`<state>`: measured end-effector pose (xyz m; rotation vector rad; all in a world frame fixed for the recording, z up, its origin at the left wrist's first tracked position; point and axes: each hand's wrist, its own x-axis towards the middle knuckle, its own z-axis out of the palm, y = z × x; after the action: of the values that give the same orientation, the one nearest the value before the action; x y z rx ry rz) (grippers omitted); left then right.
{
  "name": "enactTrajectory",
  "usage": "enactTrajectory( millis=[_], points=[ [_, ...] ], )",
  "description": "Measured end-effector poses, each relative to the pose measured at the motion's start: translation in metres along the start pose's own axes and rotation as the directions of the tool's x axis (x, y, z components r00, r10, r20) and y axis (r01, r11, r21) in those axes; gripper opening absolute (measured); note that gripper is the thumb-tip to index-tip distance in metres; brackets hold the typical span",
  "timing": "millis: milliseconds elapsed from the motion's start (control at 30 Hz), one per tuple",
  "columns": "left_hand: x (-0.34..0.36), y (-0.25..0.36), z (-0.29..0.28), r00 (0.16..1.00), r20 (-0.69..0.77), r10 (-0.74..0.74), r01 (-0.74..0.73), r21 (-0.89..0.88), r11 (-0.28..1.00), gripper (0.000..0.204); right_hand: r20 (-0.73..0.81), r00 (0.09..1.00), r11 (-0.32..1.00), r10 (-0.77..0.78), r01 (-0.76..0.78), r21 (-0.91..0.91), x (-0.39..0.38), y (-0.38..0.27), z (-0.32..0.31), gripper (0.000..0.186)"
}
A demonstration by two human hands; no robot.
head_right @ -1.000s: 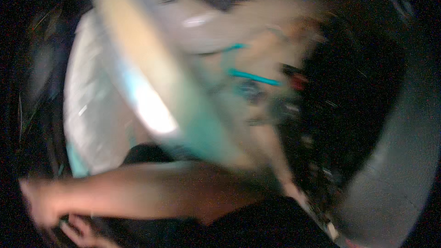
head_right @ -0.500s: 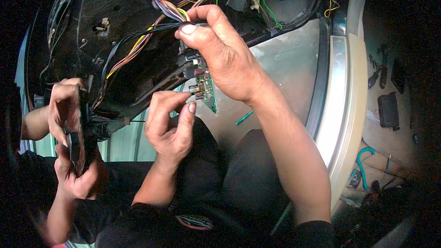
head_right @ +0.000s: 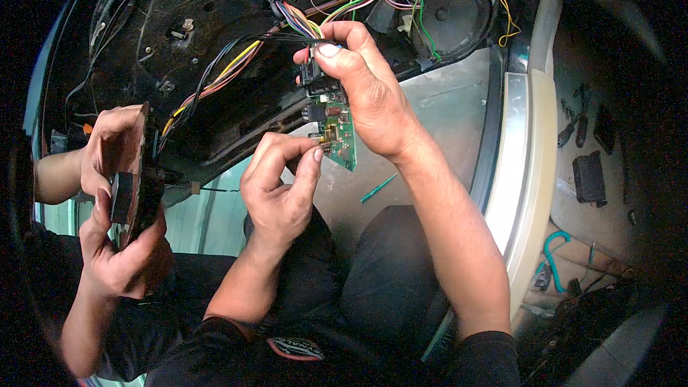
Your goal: The person is working on a car's electronic control unit, disconnecting and reconnecting various wire harnesses. They use a test light to check for power on the circuit board and manipulate a gear shift lever to test functionality.
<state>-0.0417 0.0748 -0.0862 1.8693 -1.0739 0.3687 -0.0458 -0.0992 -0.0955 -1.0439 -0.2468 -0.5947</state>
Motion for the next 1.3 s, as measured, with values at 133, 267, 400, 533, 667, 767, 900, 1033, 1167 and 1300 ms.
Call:
enactTrajectory(
  millis=[133,267,400,533,667,767,900,1033,1167,1300],
  points=[
    [-0.003,-0.005,-0.002,0.999,-0.019,0.047,-0.047,-0.002,0.999,0.009,0.003,1.000,0.999,0.024,-0.024,0.021,0.000,-0.001,0.000,0.049],
    [-0.004,-0.009,0.000,0.998,-0.010,0.055,-0.055,0.047,0.997,0.009,-0.009,1.000,0.999,0.030,-0.030,0.021,-0.001,-0.001,0.004,0.049],
    [-0.003,-0.006,-0.004,0.996,-0.019,0.092,-0.091,0.040,0.995,0.011,-0.005,1.000,0.999,0.031,-0.031,0.017,0.000,-0.002,0.005,0.050],
    [0.003,-0.001,-0.010,0.984,0.008,0.179,-0.179,0.140,0.974,0.021,-0.005,1.000,1.000,-0.003,0.003,-0.007,0.001,0.000,0.003,0.050],
    [0.004,-0.003,-0.010,0.991,-0.015,0.133,-0.131,0.103,0.986,0.021,0.007,1.000,0.999,0.006,-0.006,0.035,0.000,0.002,0.002,0.051],
    [0.006,-0.002,-0.010,0.995,-0.064,0.075,-0.070,0.081,0.994,0.021,0.011,1.000,1.000,0.004,-0.004,0.022,0.000,0.002,-0.001,0.052],
    [-0.002,-0.012,-0.010,0.995,-0.070,-0.075,0.076,0.008,0.997,0.018,0.021,0.999,0.997,-0.027,0.028,-0.070,0.002,0.004,-0.004,0.054],
    [-0.020,-0.018,-0.008,0.970,-0.093,-0.226,0.222,-0.053,0.974,0.015,0.026,1.000,1.000,-0.002,0.003,-0.027,-0.001,0.000,-0.001,0.047],
    [-0.004,-0.019,-0.010,0.991,-0.129,0.024,-0.008,0.126,0.992,0.014,0.015,1.000,0.999,0.026,-0.027,0.019,-0.002,0.000,0.000,0.048],
    [0.027,-0.014,-0.001,0.986,-0.067,-0.154,0.159,0.072,0.985,0.026,0.005,1.000,1.000,0.009,-0.009,-0.008,0.001,0.002,-0.001,0.053]
  ],
)
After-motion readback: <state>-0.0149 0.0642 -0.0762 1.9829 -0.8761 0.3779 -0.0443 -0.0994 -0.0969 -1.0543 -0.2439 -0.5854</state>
